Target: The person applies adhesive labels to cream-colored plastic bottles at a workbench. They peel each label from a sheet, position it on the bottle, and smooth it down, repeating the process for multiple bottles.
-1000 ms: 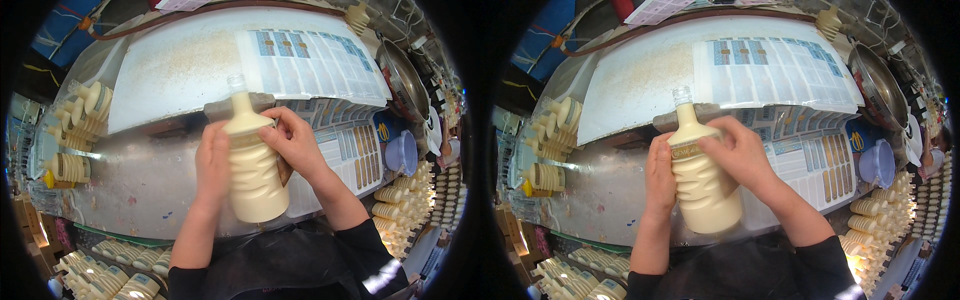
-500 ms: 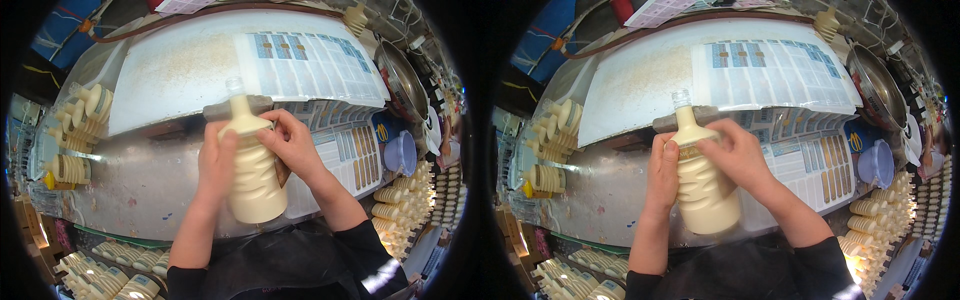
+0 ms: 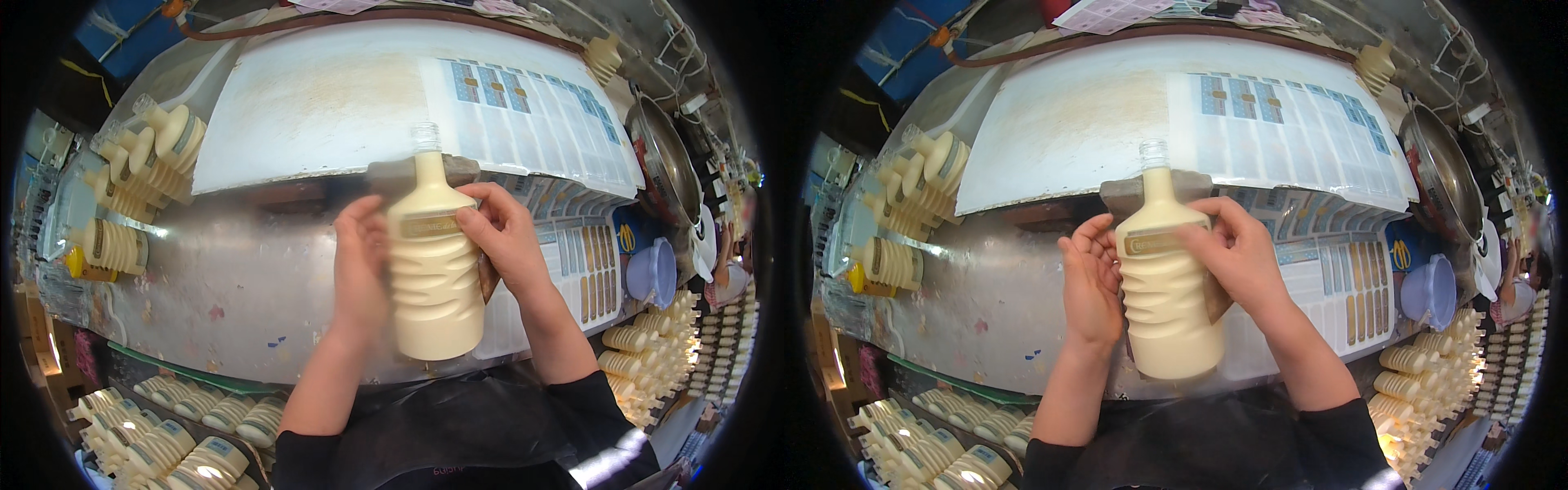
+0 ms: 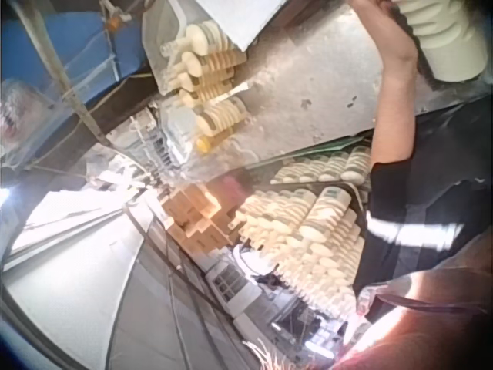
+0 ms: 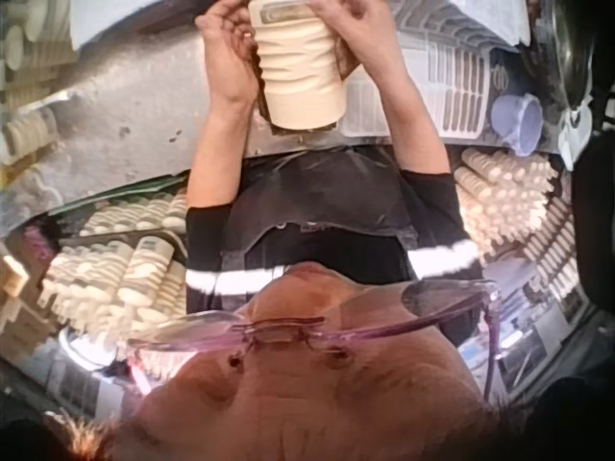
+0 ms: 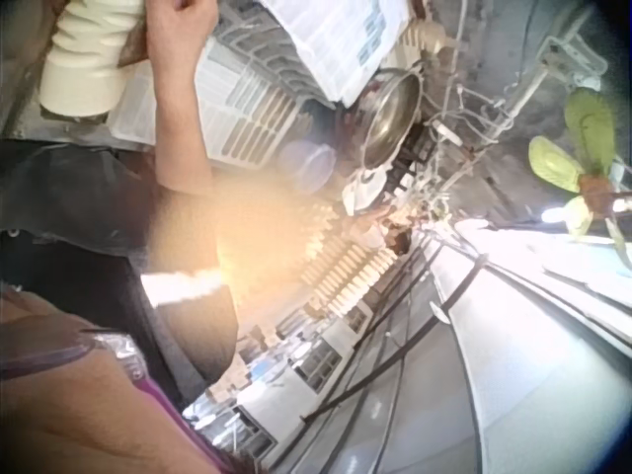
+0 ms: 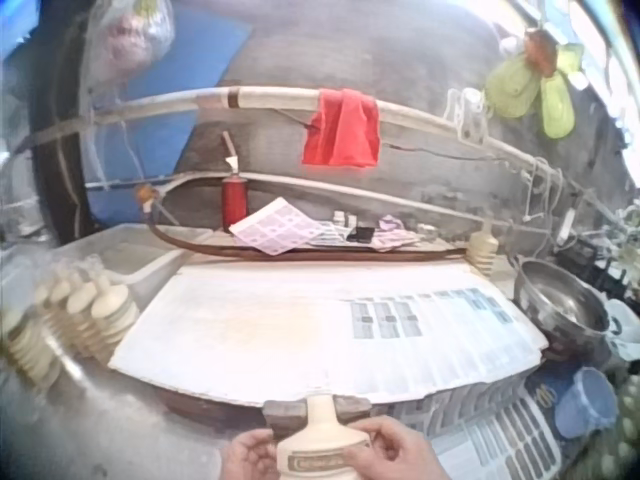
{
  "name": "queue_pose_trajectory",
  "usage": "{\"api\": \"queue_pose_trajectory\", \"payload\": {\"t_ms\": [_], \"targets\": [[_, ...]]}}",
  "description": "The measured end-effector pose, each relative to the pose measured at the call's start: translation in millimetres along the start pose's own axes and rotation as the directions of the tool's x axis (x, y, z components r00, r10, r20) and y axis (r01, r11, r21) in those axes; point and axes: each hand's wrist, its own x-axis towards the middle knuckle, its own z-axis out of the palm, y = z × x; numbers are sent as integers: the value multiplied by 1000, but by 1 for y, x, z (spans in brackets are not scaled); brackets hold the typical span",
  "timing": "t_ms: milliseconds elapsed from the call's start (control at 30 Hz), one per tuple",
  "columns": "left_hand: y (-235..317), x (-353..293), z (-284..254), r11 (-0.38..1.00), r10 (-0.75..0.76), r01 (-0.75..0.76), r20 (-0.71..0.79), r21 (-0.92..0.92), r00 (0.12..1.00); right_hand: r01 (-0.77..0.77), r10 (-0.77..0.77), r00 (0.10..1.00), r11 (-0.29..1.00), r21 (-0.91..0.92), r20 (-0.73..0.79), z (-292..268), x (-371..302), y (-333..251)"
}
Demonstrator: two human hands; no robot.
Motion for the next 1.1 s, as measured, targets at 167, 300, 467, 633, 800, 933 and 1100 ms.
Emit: {"api": "queue_pose_trajectory", "payload": {"t_ms": [167, 300, 467, 633, 800, 933, 1100], "targets": [[-2, 4, 12, 915, 140, -147, 45, 375, 989, 17, -16, 999, 999, -51, 35, -2, -1, -3], [-6, 12, 7, 920, 194, -204, 65, 333, 979, 44, -44, 999, 999, -30, 6, -1, -1, 0], [1, 9, 5, 981, 43, -56, 77, 185, 996, 28, -28, 1000, 1000, -6, -1, 0, -3, -2], [-12, 13, 6, 926, 196, -219, 103, 308, 975, 26, -26, 1000, 1000, -12, -6, 1, -2, -1], [-4, 12, 3, 990, 53, -65, 93, 128, 994, 13, -11, 1000, 996, -87, 22, -1, -2, -4], [-1, 9, 14, 966, 107, -122, 76, 230, 991, 12, -11, 1000, 998, -62, 9, -1, -2, -3], [-6, 13, 12, 940, 136, -167, 121, 296, 983, 19, -19, 1000, 999, -47, 0, 1, -2, -2]]}}
